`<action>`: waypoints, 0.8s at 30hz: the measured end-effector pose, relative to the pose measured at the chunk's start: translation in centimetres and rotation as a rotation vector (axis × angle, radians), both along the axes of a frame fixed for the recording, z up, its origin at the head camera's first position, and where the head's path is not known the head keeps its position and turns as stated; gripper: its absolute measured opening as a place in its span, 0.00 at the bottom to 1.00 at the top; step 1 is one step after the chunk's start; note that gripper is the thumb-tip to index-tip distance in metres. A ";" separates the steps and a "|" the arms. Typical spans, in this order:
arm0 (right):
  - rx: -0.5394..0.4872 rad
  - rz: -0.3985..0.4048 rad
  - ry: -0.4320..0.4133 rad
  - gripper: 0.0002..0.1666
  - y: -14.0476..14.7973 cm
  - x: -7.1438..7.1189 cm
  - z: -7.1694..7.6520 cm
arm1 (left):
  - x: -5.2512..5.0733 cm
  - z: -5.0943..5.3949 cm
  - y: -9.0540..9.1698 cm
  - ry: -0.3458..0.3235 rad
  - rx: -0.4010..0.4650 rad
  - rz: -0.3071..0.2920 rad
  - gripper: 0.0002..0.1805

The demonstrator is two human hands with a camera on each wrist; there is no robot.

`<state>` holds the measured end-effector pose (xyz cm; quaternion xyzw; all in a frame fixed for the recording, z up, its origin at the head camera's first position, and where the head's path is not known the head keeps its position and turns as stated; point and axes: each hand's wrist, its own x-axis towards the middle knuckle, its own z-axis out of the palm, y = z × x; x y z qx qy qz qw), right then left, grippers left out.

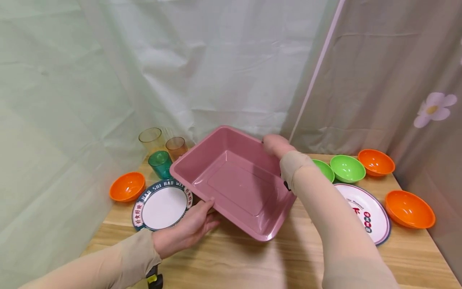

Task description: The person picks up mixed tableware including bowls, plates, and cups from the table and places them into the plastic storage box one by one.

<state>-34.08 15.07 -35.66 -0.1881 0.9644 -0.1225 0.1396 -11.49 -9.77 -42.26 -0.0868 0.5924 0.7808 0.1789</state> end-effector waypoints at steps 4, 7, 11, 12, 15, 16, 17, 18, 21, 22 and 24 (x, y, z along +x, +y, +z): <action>-0.001 -0.045 0.046 0.19 0.1 0.4 -0.3 | 0.3 -0.2 0.3 0.019 -0.001 -0.013 0.27; -0.002 -0.065 0.069 0.19 0.1 0.6 -0.4 | 0.4 -0.3 0.3 0.033 0.003 -0.026 0.26; 0.003 -0.081 0.085 0.19 0.3 0.8 -0.3 | 0.5 -0.2 0.3 0.053 -0.002 -0.047 0.27; 0.002 -0.084 0.086 0.19 0.3 0.8 -0.3 | 0.5 -0.2 0.4 0.057 -0.002 -0.050 0.28; -0.001 -0.080 0.083 0.20 0.4 0.7 -0.2 | 0.5 -0.2 0.5 0.064 0.005 -0.051 0.28; 0.003 -0.075 0.079 0.20 0.5 0.7 -0.1 | 0.5 -0.2 0.5 0.065 0.008 -0.051 0.28; 0.006 -0.068 0.074 0.20 0.5 0.6 -0.1 | 0.5 -0.2 0.5 0.066 0.012 -0.051 0.27; 0.010 -0.060 0.069 0.19 0.6 0.6 -0.1 | 0.6 -0.2 0.6 0.064 0.014 -0.052 0.27; 0.020 -0.034 0.054 0.19 1.0 0.6 0.0 | 0.6 -0.3 0.7 0.062 0.019 -0.065 0.27; 0.022 -0.027 0.050 0.19 1.1 0.5 0.0 | 0.5 -0.3 0.7 0.061 0.021 -0.067 0.27; 0.019 -0.019 0.044 0.19 1.3 0.6 0.1 | 0.5 -0.4 0.7 0.059 0.020 -0.073 0.27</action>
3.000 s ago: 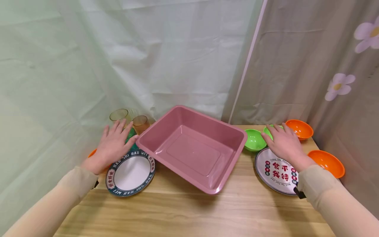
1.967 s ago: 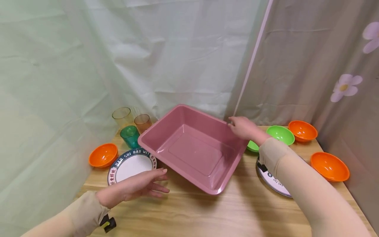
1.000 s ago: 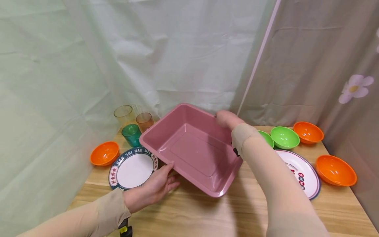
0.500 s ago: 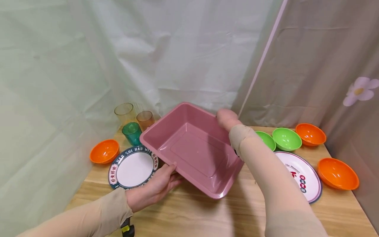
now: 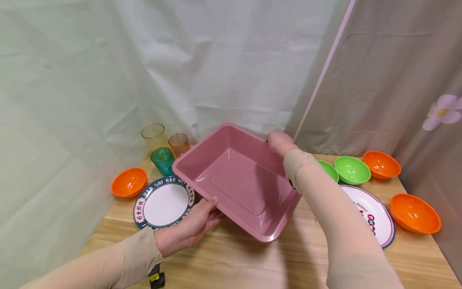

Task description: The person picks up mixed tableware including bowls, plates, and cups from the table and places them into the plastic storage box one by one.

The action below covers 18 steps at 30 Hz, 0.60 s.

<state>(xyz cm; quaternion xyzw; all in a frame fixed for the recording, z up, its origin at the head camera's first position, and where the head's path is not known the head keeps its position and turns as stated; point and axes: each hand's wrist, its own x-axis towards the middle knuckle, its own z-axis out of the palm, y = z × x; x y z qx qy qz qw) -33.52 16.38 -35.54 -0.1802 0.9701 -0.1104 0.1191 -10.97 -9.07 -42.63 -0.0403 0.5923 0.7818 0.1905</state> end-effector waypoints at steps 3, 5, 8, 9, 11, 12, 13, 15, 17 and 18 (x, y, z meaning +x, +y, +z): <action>-0.003 0.006 -0.003 0.19 0.2 0.0 0.1 | -0.1 0.0 0.0 0.005 -0.004 -0.002 0.27; -0.002 0.013 -0.002 0.20 0.3 0.1 0.2 | -0.1 0.0 -0.1 0.006 -0.009 -0.004 0.27; 0.002 0.018 -0.006 0.20 0.4 0.2 0.3 | -0.1 0.1 -0.1 0.002 -0.010 0.002 0.27; 0.002 0.017 -0.006 0.20 0.4 0.2 0.4 | -0.1 0.1 -0.1 0.001 -0.010 0.005 0.27; 0.007 0.021 -0.010 0.20 0.5 0.4 0.5 | -0.1 0.1 -0.1 -0.003 -0.009 0.010 0.26; 0.009 0.024 -0.013 0.20 0.6 0.4 0.5 | -0.1 0.1 -0.2 -0.006 -0.008 0.010 0.27; 0.005 0.025 -0.017 0.20 0.7 0.5 0.6 | -0.2 0.1 -0.2 -0.006 -0.007 0.008 0.27; 0.001 0.030 -0.021 0.20 1.0 0.6 0.7 | -0.3 0.0 -0.2 -0.008 -0.005 0.003 0.27; -0.014 0.037 -0.026 0.19 1.3 0.7 0.6 | -0.3 0.0 -0.3 -0.010 -0.003 -0.003 0.28; -0.024 0.042 -0.029 0.19 1.5 0.7 0.7 | -0.4 0.0 -0.4 -0.011 -0.003 -0.006 0.28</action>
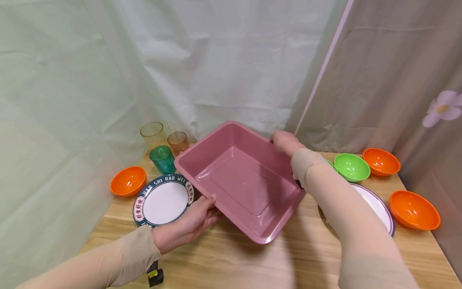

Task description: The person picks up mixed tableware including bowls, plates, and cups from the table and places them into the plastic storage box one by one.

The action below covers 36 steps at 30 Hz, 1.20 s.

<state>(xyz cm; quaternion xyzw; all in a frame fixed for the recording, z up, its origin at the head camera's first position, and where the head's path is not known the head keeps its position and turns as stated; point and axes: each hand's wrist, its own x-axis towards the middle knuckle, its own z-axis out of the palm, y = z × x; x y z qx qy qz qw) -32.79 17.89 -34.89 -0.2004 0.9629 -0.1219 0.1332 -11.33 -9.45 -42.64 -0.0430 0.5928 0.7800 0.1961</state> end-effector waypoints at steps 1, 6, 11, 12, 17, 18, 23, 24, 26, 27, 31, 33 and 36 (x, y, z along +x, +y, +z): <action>-0.011 0.001 -0.003 0.19 0.2 0.0 0.0 | 0.0 0.0 0.0 -0.001 -0.001 -0.002 0.28; -0.028 0.021 0.003 0.19 1.2 0.4 -0.2 | -0.1 -0.1 -0.3 0.001 -0.005 -0.018 0.28; -0.044 0.033 0.017 0.18 2.1 1.1 -0.1 | -0.3 0.0 -0.6 0.005 0.013 -0.050 0.27; -0.047 0.037 0.022 0.17 2.3 1.3 -0.1 | -0.4 0.0 -0.7 0.007 0.015 -0.055 0.27; -0.072 0.055 0.052 0.14 3.0 1.8 -0.2 | -0.7 -0.2 -0.8 0.012 0.009 -0.055 0.26; -0.074 0.056 0.051 0.14 3.1 1.9 -0.2 | -0.7 -0.2 -0.8 0.015 0.006 -0.055 0.26; -0.103 0.033 0.016 0.17 3.8 2.9 -0.2 | -1.0 -0.5 -0.9 0.017 -0.013 -0.042 0.25; -0.107 0.032 0.008 0.17 3.9 3.1 -0.1 | -1.1 -0.5 -0.9 0.021 -0.021 -0.043 0.26; -0.122 0.026 -0.006 0.17 4.2 3.4 -0.1 | -1.2 -0.6 -1.0 0.021 -0.025 -0.044 0.26; -0.130 0.025 -0.011 0.17 4.4 3.5 -0.2 | -1.3 -0.6 -1.0 0.020 -0.028 -0.046 0.26; -0.172 0.016 -0.035 0.15 5.1 4.0 -0.3 | -1.7 -0.6 -1.1 0.025 -0.041 -0.048 0.25; -0.195 0.010 -0.050 0.16 5.5 4.2 -0.4 | -1.9 -0.6 -1.2 0.029 -0.045 -0.045 0.24; -0.232 -0.019 -0.094 0.20 6.0 4.6 -0.6 | -2.2 -0.7 -1.2 0.036 -0.046 -0.033 0.23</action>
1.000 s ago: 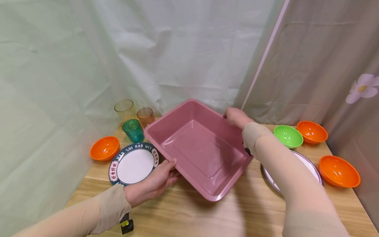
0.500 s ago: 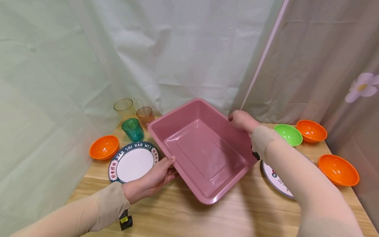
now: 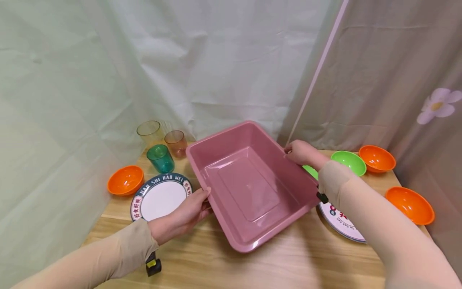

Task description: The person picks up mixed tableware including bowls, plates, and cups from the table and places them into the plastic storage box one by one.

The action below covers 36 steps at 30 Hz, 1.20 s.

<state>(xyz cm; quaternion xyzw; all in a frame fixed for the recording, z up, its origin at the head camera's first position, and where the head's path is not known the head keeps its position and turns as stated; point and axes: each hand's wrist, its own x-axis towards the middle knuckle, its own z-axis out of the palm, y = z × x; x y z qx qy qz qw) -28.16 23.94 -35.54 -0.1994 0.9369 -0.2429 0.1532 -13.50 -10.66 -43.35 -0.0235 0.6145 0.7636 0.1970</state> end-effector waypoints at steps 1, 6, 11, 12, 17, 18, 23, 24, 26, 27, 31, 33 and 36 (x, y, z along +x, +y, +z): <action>-0.011 -0.011 -0.018 0.22 0.2 0.2 -0.1 | -0.1 0.0 0.0 0.001 -0.002 0.004 0.23; -0.063 -0.054 -0.110 0.25 0.9 1.0 -0.5 | -0.5 -0.1 -0.1 0.000 -0.013 0.031 0.23; -0.128 -0.099 -0.202 0.24 1.7 1.9 -1.1 | -1.0 0.0 -0.3 -0.003 -0.019 0.045 0.23; -0.143 -0.109 -0.214 0.24 1.8 2.0 -1.2 | -1.2 0.0 -0.4 -0.006 -0.018 0.048 0.23; -0.181 -0.132 -0.208 0.22 2.0 2.7 -1.5 | -1.8 0.1 -0.4 -0.014 -0.026 0.047 0.24; -0.191 -0.135 -0.207 0.22 2.0 2.9 -1.5 | -1.9 0.1 -0.4 -0.016 -0.029 0.047 0.24; -0.235 -0.146 -0.226 0.22 2.3 3.6 -1.7 | -2.4 0.1 -0.4 -0.017 -0.059 0.046 0.24; -0.238 -0.150 -0.231 0.21 2.4 3.8 -1.7 | -2.5 0.1 -0.5 -0.017 -0.065 0.047 0.24; -0.257 -0.163 -0.254 0.21 2.4 4.0 -1.9 | -2.7 0.2 -0.6 -0.015 -0.081 0.052 0.24; -0.258 -0.166 -0.256 0.22 2.4 4.2 -2.0 | -2.9 0.2 -0.7 -0.010 -0.085 0.053 0.24; -0.293 -0.196 -0.289 0.27 2.4 4.8 -2.2 | -3.4 0.3 -0.9 0.007 -0.108 0.056 0.24; -0.307 -0.201 -0.297 0.29 2.4 5.1 -2.3 | -3.6 0.3 -1.0 0.012 -0.124 0.057 0.24; -0.338 -0.217 -0.320 0.29 2.4 5.5 -2.4 | -3.9 0.4 -1.3 0.009 -0.156 0.058 0.23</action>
